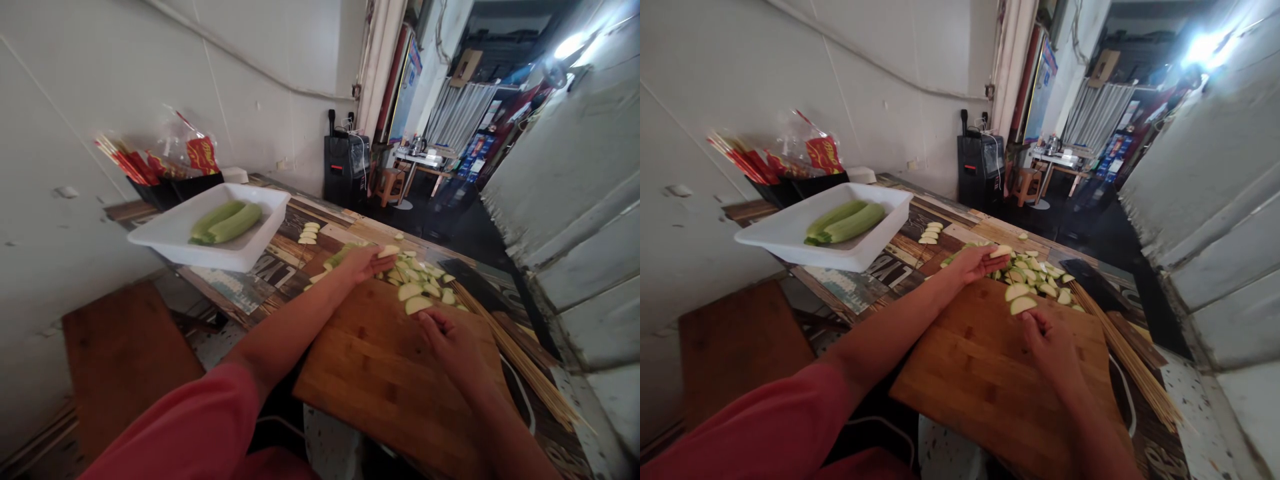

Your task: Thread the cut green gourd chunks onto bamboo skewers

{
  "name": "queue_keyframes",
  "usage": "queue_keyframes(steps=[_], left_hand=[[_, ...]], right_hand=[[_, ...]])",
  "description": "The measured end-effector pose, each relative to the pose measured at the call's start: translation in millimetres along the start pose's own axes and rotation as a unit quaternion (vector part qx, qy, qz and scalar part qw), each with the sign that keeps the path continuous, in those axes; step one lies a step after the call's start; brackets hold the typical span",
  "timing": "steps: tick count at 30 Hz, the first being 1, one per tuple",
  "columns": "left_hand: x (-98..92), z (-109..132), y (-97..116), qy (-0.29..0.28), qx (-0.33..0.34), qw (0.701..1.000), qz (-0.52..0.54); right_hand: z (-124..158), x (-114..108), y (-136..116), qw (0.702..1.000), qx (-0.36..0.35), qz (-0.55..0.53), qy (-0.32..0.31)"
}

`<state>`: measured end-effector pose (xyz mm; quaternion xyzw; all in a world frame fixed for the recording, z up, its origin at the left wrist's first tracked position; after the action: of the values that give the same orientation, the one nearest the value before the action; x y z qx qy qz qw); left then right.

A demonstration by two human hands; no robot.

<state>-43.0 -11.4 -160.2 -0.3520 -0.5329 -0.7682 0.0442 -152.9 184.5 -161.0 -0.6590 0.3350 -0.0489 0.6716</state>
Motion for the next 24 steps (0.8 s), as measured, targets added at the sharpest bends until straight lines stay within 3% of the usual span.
queue_keyframes(steps=[5, 13, 19, 24], left_hand=[[4.7, 9, 4, 0.025, 0.004, 0.999, -0.035], [4.9, 8, 5, -0.004, 0.030, 0.997, -0.070], [10.1, 14, 4, -0.019, 0.020, 0.996, -0.088], [14.0, 17, 0, -0.020, 0.009, 0.996, -0.083]], right_hand=[[-1, 0, 1, 1.000, -0.017, 0.011, 0.000], [-1, 2, 6, 1.000, 0.007, -0.007, -0.009], [0, 7, 12, 0.996, 0.067, -0.049, -0.041], [0, 17, 19, 0.974, 0.157, -0.138, -0.084]])
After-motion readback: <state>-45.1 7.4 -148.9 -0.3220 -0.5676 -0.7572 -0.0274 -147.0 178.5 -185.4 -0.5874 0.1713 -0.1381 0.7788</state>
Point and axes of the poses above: each hand's wrist, its own z-axis away from the middle knuckle, its own x-axis out of the palm, y = z × x, the point moved 5 cm from there along -z, towards the middle knuckle, and after that the axes turned 9 degrees about x, right-handed, at the moved point
